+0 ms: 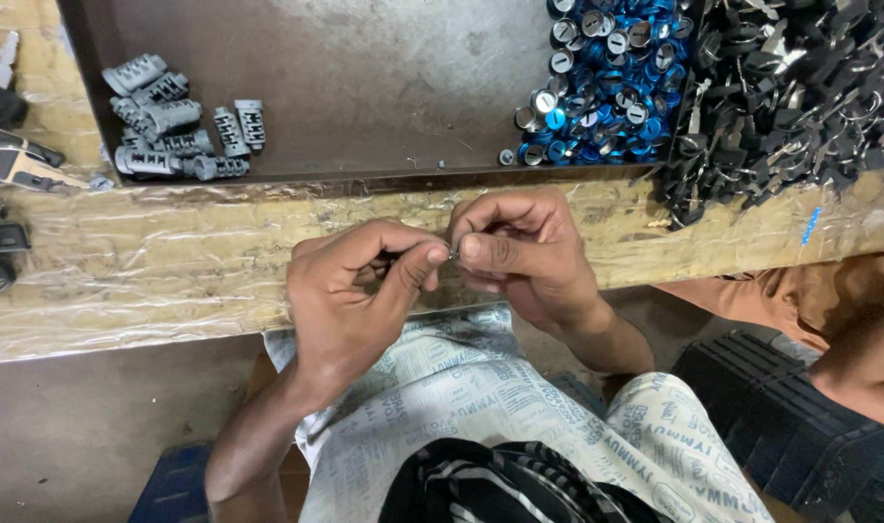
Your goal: The person sits at a workbench assembling lock cylinders. They pick small metal pins from a tray, insert them into a lock plug held in their hands, then test the plug by turning a key in it and set the finished plug aside before starting the next one.
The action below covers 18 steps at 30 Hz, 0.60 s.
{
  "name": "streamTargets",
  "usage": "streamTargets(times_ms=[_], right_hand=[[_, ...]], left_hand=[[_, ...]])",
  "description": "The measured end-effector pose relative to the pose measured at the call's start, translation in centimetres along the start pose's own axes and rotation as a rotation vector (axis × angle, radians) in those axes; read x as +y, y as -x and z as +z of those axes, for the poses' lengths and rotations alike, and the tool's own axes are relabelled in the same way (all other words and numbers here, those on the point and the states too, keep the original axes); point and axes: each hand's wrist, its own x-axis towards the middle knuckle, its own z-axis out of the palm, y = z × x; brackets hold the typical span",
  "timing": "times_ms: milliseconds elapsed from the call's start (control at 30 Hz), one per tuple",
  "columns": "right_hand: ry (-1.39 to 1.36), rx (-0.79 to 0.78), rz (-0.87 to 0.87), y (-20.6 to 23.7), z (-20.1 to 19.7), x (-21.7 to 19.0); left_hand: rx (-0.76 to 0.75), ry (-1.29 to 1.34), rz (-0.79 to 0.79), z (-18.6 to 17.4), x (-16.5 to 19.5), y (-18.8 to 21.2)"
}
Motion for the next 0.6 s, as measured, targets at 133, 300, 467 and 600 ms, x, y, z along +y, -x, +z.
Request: streamTargets(times_ms=[133, 300, 467, 600], right_hand=[[0.136, 0.049, -0.023, -0.1, 0.7, 0.5], [0.473, 0.108, -0.174, 0.2, 1.6, 1.2], [0.782, 0.055, -0.333, -0.6, 2.9, 0.3], [1.185, -0.047, -0.471, -3.8, 3.0, -4.8]], left_hand=[[0.011, -0.054, -0.017, -0.4, 0.0, 0.4], [0.083, -0.233, 0.077, -0.2, 0.3, 1.2], [0.082, -0.144, 0.018, -1.2, -0.6, 1.6], [0.102, 0.208, -0.149, -2.1, -2.5, 1.7]])
